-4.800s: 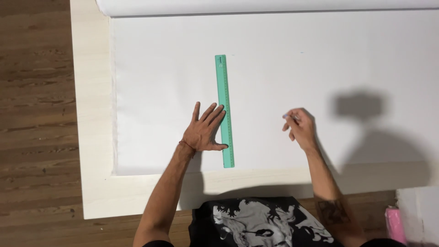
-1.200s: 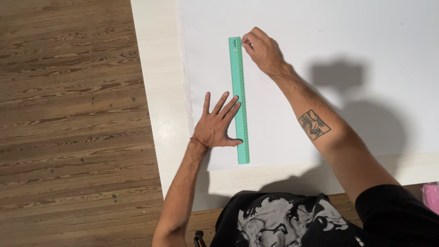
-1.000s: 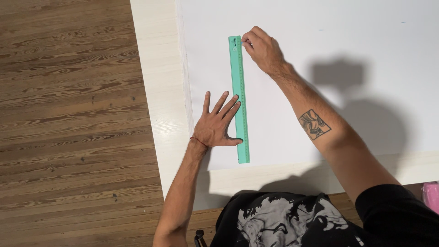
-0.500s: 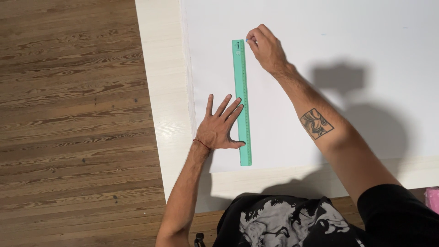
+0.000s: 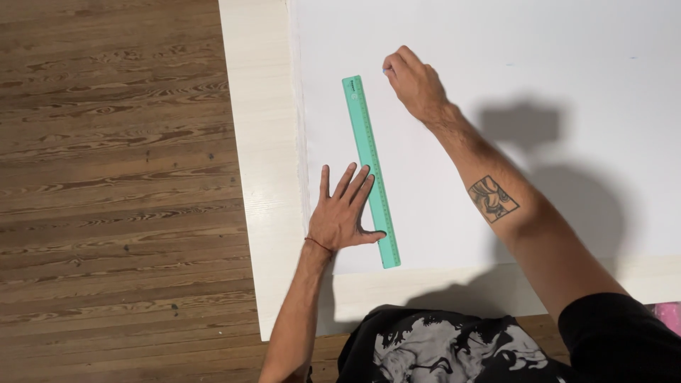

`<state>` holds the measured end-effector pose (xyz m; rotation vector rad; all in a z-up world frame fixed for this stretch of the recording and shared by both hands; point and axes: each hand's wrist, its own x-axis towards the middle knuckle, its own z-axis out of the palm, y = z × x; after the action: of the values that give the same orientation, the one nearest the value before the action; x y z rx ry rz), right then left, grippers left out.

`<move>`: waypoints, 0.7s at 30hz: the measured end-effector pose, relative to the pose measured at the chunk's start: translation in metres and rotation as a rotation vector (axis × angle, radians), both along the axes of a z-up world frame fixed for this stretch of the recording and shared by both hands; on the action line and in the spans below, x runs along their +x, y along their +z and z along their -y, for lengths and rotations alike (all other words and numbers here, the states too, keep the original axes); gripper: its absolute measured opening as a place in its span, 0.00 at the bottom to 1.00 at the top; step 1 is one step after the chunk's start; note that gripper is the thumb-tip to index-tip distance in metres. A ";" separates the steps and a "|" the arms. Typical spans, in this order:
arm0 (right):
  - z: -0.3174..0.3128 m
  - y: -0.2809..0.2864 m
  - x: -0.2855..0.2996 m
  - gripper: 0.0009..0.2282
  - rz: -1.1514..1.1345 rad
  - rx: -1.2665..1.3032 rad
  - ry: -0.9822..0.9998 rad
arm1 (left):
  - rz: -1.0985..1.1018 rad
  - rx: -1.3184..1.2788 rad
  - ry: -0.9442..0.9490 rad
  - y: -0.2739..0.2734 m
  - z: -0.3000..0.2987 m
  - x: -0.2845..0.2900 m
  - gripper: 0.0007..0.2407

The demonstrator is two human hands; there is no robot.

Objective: Marking straight lines on a large sheet of leather using a ruler and chalk

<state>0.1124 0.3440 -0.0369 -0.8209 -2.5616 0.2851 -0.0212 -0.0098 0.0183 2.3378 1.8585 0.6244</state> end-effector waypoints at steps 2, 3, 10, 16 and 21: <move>-0.001 0.001 -0.002 0.03 0.016 0.000 0.000 | -0.001 -0.007 -0.005 0.000 0.000 -0.002 0.54; -0.002 0.001 -0.002 0.03 0.028 0.001 -0.001 | -0.005 -0.012 -0.012 0.000 0.000 -0.003 0.54; 0.000 0.019 -0.003 0.01 0.068 -0.015 0.048 | -0.019 0.010 -0.015 0.001 -0.001 -0.006 0.54; 0.000 0.017 0.000 0.02 0.080 -0.009 0.043 | -0.001 0.001 -0.023 -0.001 -0.001 -0.005 0.53; 0.001 0.015 -0.008 0.01 0.141 -0.024 -0.006 | -0.009 -0.007 -0.028 0.001 -0.001 -0.004 0.54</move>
<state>0.1043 0.3432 -0.0215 -0.8863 -2.6905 0.2658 -0.0253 -0.0092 0.0191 2.3617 1.8249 0.6047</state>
